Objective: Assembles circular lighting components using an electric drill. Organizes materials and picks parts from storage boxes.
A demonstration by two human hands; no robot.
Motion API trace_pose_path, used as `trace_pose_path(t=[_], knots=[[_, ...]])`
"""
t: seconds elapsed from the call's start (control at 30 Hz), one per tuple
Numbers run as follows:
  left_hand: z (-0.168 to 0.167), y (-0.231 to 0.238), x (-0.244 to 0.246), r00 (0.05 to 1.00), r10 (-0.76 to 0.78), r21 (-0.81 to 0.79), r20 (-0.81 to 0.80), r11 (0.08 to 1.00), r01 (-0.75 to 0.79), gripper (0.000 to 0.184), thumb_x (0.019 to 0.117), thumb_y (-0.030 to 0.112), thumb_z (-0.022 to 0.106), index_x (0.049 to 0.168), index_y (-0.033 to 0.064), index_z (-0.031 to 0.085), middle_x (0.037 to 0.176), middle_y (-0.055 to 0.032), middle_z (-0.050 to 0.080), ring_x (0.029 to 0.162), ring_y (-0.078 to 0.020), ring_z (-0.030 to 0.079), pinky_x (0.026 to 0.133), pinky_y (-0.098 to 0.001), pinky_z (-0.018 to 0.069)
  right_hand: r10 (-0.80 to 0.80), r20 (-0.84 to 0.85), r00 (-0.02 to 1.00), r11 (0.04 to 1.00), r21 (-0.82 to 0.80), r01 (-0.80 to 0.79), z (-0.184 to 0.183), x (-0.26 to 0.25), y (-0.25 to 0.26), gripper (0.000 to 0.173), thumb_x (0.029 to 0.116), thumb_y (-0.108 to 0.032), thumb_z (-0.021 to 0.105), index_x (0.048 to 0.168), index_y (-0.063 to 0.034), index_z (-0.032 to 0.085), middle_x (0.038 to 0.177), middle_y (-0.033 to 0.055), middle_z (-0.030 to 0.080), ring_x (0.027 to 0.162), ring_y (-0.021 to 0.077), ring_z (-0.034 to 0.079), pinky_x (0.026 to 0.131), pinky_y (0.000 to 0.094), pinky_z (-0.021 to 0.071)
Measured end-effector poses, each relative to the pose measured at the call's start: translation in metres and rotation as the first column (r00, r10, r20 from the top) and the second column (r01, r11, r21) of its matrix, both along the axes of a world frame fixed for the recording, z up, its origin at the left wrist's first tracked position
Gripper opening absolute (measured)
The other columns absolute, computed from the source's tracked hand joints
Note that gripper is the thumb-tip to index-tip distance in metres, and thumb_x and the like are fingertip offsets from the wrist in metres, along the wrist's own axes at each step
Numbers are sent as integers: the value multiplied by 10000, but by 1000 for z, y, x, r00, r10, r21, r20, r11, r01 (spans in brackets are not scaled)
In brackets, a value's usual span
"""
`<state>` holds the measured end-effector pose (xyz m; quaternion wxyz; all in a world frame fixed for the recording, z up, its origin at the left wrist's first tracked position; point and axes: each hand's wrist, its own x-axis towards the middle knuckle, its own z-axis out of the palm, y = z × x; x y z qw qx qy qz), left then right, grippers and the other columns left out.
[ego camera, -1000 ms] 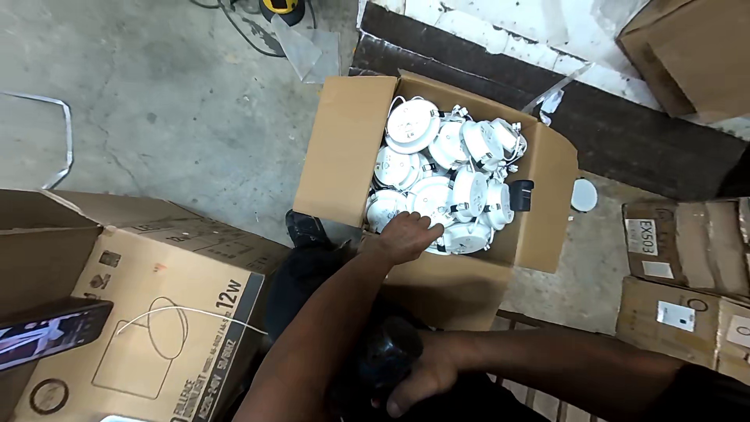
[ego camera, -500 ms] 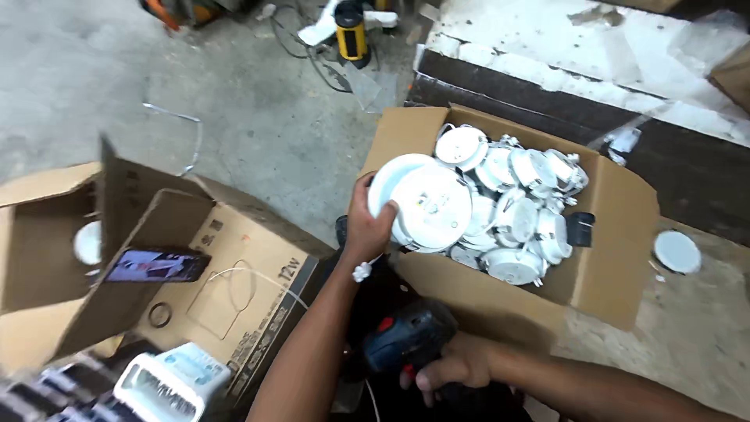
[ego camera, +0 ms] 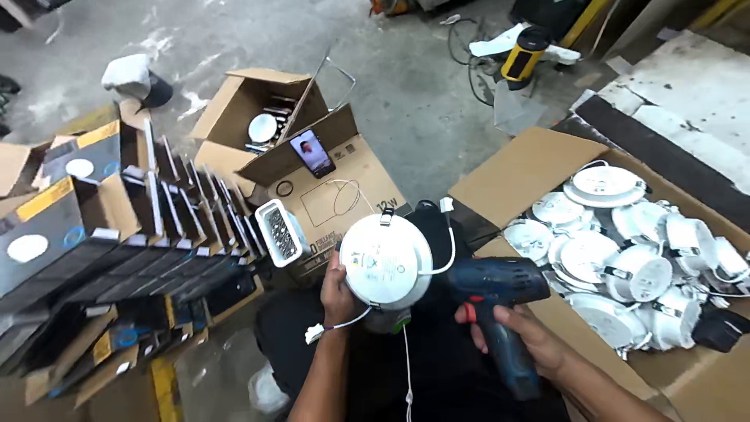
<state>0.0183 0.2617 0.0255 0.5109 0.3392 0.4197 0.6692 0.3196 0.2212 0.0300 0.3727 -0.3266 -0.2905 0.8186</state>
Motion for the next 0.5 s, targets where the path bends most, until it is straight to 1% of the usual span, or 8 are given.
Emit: trace_pose_path(t=[0.07, 0.13, 0.2, 0.27, 0.33, 0.4, 0.47, 0.5], knots=[[-1, -26, -1, 998, -45, 12, 46, 999, 45, 488, 921, 55, 329, 1393, -31, 421, 1268, 20, 667, 1152, -28, 631, 1022, -260, 518, -88, -25, 996, 995, 43, 89, 7, -10, -5, 589, 861, -573, 747, 1211, -107, 666, 1073, 145, 744, 733, 202, 726, 648, 316, 624], [-6, -39, 2, 980, -177, 39, 87, 984, 175, 586, 896, 115, 471, 1438, -61, 337, 1327, -39, 616, 1186, -81, 616, 1030, -301, 518, -224, 22, 974, 968, 116, 220, 18, -22, -7, 556, 843, -520, 789, 1183, -95, 674, 1028, 133, 751, 721, 198, 723, 645, 321, 626], [-9, -44, 11, 958, -260, 30, 125, 966, 258, 764, 840, 196, 691, 1435, -88, 305, 1314, -103, 606, 1161, -144, 635, 996, -341, 549, -372, 155, 915, 918, 207, 338, 34, -36, -4, 532, 800, -397, 865, 1166, -81, 643, 974, 87, 756, 733, 171, 726, 664, 321, 636], [-9, -47, 16, 935, -329, 23, 130, 944, 329, 871, 772, 152, 743, 1449, -104, 260, 1301, -131, 609, 1143, -171, 651, 978, -365, 569, -470, 311, 826, 875, 292, 387, 47, -45, 2, 536, 758, -204, 877, 1185, -34, 601, 986, 52, 747, 870, 150, 734, 805, 325, 637], [-9, -48, 15, 898, -401, 61, 182, 916, 397, 873, 738, 75, 734, 1442, -85, 245, 1277, -115, 626, 1119, -174, 666, 966, -374, 577, -509, 399, 762, 855, 339, 394, 51, -47, 10, 473, 740, -88, 826, 1153, 10, 619, 974, 86, 743, 905, 175, 733, 842, 348, 632], [-5, -49, 13, 874, -427, 42, 233, 902, 429, 778, 763, 78, 635, 1428, -68, 257, 1234, -70, 645, 1079, -132, 675, 937, -339, 583, -505, 443, 740, 856, 363, 367, 48, -42, 17, 421, 749, -70, 798, 1126, 23, 636, 970, 125, 740, 901, 210, 732, 828, 373, 630], [-3, -50, 12, 885, -421, -14, 199, 902, 432, 675, 942, 276, 541, 1443, -96, 283, 1245, -64, 641, 1096, -93, 662, 966, -303, 565, -486, 489, 725, 865, 387, 319, 45, -36, 23, 407, 741, -80, 792, 1112, 9, 650, 971, 132, 744, 893, 225, 735, 808, 382, 633], [-4, -50, 12, 892, -423, -41, 161, 900, 434, 686, 1004, 385, 495, 1442, -114, 320, 1262, -77, 639, 1123, -91, 650, 995, -300, 549, -473, 506, 721, 870, 400, 290, 44, -33, 25, 417, 731, -82, 792, 1115, -2, 651, 973, 128, 747, 890, 227, 736, 801, 384, 632]])
